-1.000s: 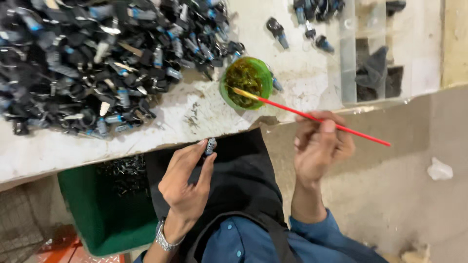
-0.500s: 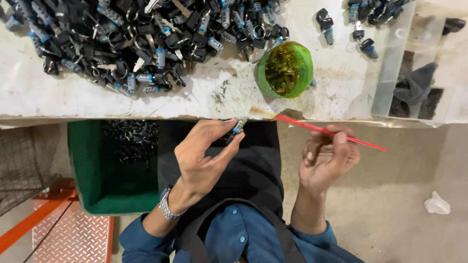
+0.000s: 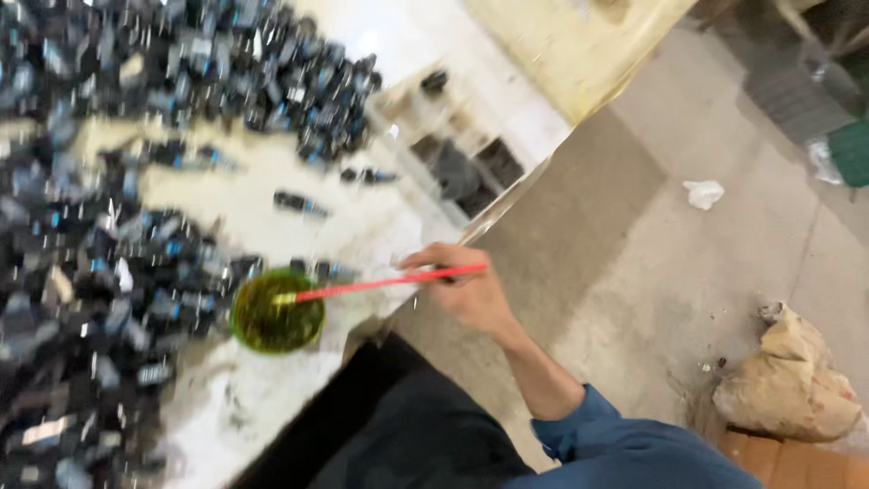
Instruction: The person sits at a factory workbench covered with piles of small black padlock components. They pick up a component, dip a long red-handled brush into a green cup of yellowish liquid, brush the liquid onto the part, work the part with their fingers, and place it back on the pile. Later they pick up and fold a dark foam pad.
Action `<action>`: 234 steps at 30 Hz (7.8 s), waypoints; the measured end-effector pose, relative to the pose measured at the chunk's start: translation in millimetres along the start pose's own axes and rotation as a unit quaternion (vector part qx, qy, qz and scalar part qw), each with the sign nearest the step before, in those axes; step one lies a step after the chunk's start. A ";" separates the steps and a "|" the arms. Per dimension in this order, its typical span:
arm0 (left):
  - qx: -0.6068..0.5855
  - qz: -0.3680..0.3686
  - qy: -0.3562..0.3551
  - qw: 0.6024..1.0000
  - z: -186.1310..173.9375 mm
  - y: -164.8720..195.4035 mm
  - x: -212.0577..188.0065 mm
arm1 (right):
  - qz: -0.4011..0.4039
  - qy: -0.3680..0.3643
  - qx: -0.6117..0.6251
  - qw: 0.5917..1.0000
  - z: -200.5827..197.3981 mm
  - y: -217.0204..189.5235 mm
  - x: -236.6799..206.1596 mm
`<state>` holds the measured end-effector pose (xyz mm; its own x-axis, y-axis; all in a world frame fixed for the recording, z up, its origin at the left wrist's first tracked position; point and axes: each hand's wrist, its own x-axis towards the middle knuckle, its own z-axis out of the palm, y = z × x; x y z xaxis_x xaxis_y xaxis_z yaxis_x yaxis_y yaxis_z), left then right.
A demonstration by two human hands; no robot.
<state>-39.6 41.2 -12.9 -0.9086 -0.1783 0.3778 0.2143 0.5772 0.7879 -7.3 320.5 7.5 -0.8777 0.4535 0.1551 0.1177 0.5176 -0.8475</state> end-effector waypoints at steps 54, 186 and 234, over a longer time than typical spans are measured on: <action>-0.322 -0.067 -0.668 0.667 203.8 38.3 -140.7 | 0.288 0.234 0.517 0.771 -109.6 153.0 -143.4; -0.379 -0.288 -0.527 0.704 210.2 45.4 -163.6 | -0.005 0.033 -0.129 0.991 -39.1 133.4 -151.6; -0.329 0.026 -0.536 0.777 233.2 142.0 -190.8 | 0.167 0.197 0.041 0.965 -198.2 178.6 -280.6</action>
<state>80.6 343.0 -86.5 -0.5938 0.8013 0.0725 0.0764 -0.0335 0.9965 352.1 429.5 -86.8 -0.5501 0.8344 0.0335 0.3125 0.2429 -0.9184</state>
